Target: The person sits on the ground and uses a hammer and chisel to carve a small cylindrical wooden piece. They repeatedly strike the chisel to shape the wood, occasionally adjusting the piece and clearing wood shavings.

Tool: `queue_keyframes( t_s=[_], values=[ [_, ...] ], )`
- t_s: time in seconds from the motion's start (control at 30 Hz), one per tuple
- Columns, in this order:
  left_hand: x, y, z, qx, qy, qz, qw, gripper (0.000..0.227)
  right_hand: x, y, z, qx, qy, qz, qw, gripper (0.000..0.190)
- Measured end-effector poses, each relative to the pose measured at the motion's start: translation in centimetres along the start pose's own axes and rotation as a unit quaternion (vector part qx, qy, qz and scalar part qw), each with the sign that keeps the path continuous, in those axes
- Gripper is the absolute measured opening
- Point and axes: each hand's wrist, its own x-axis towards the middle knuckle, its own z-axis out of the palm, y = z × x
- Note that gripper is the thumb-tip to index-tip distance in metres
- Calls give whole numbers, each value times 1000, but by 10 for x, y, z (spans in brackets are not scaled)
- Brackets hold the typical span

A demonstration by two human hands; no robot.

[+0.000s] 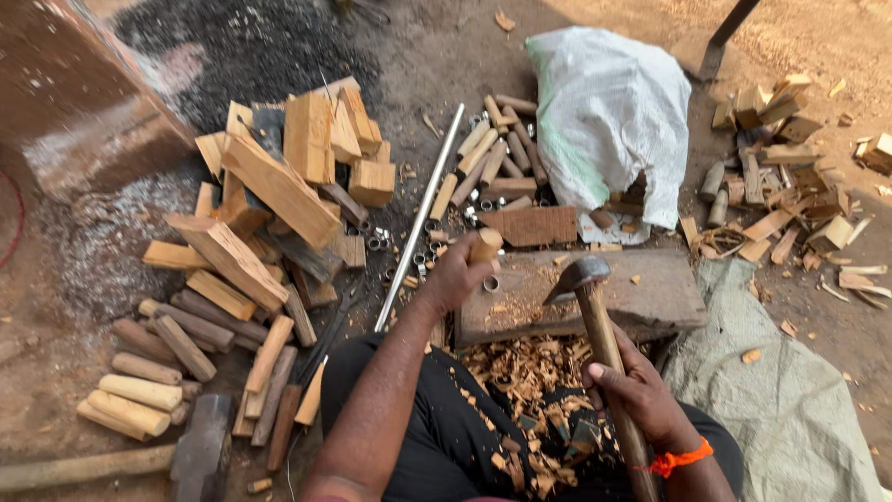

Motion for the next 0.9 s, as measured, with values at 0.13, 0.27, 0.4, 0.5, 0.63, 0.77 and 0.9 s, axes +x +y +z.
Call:
queue_keyframes(
  t_s=[0.13, 0.27, 0.4, 0.5, 0.63, 0.77, 0.9],
  values=[
    [0, -22, -8, -96, -20, 131, 987, 56, -11, 20, -5, 294, -187, 9, 937, 73],
    [1, -37, -1, -54, -17, 122, 991, 66, -25, 10, 4, 165, -124, -2, 978, 73],
    [9, -41, 0, 21, -11, 106, 994, 65, -50, -35, 10, -40, -15, -48, 998, 81],
    [13, -41, 4, 79, -10, 97, 992, 61, -79, -76, 9, -158, 114, -94, 976, 92],
    [7, -32, 11, 147, -7, 167, 975, 57, -105, -136, 24, -258, 190, -263, 910, 100],
    [7, -21, 14, 207, -5, 140, 968, 57, -86, -166, 62, -414, 254, -258, 835, 104],
    [0, -17, 12, 209, 8, 151, 966, 57, -31, -137, 99, -662, 111, -172, 721, 89]
  ],
)
